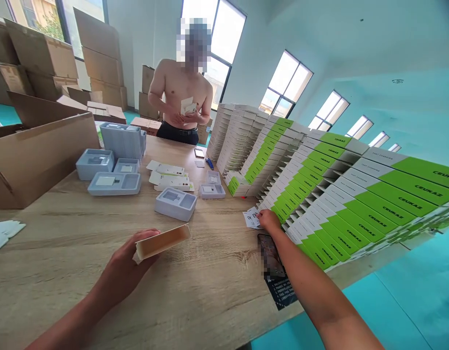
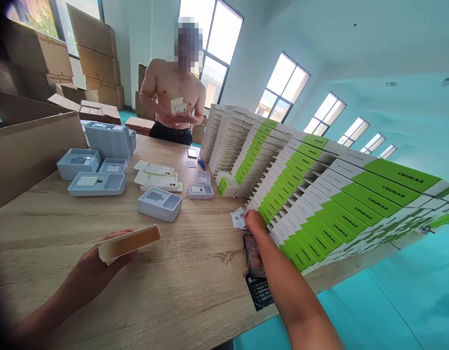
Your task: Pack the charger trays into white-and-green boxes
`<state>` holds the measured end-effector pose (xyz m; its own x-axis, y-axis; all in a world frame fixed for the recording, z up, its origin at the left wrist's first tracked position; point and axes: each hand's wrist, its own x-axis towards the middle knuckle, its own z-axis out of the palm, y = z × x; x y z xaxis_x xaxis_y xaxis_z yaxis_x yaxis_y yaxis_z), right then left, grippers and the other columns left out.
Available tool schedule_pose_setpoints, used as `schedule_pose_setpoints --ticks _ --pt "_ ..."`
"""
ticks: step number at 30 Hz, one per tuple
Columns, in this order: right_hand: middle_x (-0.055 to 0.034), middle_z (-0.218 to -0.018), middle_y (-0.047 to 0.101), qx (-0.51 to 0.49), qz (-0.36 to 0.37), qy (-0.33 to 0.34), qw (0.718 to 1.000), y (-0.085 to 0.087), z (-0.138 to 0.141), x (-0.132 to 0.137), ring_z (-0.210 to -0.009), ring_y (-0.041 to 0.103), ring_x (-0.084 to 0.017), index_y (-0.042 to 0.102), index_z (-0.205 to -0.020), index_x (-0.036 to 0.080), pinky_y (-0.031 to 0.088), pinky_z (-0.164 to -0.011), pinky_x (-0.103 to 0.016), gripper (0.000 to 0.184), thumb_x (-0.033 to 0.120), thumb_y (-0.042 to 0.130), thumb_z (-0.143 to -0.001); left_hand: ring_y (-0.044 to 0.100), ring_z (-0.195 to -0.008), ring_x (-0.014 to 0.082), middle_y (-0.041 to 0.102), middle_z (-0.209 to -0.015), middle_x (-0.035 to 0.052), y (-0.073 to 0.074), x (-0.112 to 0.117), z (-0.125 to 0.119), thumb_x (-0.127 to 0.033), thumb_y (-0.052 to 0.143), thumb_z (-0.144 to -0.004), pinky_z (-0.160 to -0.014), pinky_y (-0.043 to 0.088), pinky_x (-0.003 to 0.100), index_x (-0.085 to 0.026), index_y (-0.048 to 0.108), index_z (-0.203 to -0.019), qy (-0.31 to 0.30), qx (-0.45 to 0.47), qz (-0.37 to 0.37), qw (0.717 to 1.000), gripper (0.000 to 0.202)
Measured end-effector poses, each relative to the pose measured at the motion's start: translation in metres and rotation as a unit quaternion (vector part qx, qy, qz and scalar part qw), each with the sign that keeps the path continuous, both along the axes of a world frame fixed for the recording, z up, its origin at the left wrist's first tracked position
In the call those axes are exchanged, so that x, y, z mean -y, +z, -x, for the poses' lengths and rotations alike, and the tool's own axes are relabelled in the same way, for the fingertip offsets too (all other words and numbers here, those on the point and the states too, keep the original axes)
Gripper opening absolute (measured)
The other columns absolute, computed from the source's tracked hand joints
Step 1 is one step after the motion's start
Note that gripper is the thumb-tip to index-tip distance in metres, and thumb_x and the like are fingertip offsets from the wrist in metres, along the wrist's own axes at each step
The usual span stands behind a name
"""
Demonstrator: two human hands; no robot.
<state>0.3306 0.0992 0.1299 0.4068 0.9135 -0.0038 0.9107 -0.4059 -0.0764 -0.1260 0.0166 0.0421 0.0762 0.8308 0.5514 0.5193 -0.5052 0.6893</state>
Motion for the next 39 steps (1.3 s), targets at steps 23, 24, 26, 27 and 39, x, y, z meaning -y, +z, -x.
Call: schedule_pose_setpoints --ticks 23,24,26,27,39 --pt "-0.0162 -0.102 0.08 -0.808 0.133 0.078 0.568 0.006 0.218 0.122 -0.075 0.076 -0.013 0.075 -0.103 0.008 0.061 -0.07 -0.019 0.046 0.052 0.073 -0.089 0.065 -0.125 0.0268 0.071 -0.127 0.0112 0.017 0.004 0.004 -0.004 0.057 -0.08 -0.109 0.051 0.047 -0.025 0.065 -0.124 -0.05 0.109 -0.027 0.992 0.049" --pt "-0.0163 -0.105 0.08 -0.752 0.112 0.114 0.64 -0.001 0.215 0.117 -0.076 0.077 -0.014 0.074 -0.108 0.009 0.061 -0.071 -0.022 0.048 0.054 0.063 -0.095 0.065 -0.125 0.0271 0.07 -0.128 0.0115 0.016 0.004 0.005 -0.006 0.059 -0.082 -0.109 0.051 0.047 -0.025 0.064 -0.124 -0.043 0.117 -0.027 0.992 0.047" --pt "-0.0165 -0.11 0.079 -0.598 0.058 0.18 0.779 -0.015 0.208 0.094 -0.085 0.078 -0.018 0.069 -0.119 0.01 0.063 -0.076 -0.03 0.049 0.051 0.049 -0.102 0.064 -0.125 0.0272 0.069 -0.129 0.0118 0.015 0.002 0.007 -0.01 0.063 -0.084 -0.11 0.05 0.047 -0.025 0.062 -0.124 -0.032 0.133 -0.025 0.99 0.043" --pt "-0.0168 -0.115 0.078 -0.524 0.031 0.199 0.828 -0.019 0.204 0.076 -0.093 0.078 -0.021 0.067 -0.123 0.011 0.062 -0.083 -0.033 0.046 0.047 0.047 -0.103 0.064 -0.125 0.0271 0.068 -0.13 0.0116 0.015 0.001 0.008 -0.011 0.065 -0.085 -0.11 0.05 0.047 -0.025 0.061 -0.125 -0.028 0.14 -0.024 0.989 0.042" --pt "-0.0126 -0.156 0.047 -0.095 -0.029 0.202 0.974 -0.033 0.147 -0.065 -0.155 0.022 -0.037 0.067 -0.125 0.022 0.019 -0.122 -0.062 0.032 0.028 0.067 -0.094 0.068 -0.12 0.0268 0.07 -0.126 0.0103 0.015 -0.003 0.008 -0.011 0.068 -0.081 -0.103 0.054 0.042 -0.025 0.063 -0.12 -0.014 0.171 -0.021 0.985 0.042"
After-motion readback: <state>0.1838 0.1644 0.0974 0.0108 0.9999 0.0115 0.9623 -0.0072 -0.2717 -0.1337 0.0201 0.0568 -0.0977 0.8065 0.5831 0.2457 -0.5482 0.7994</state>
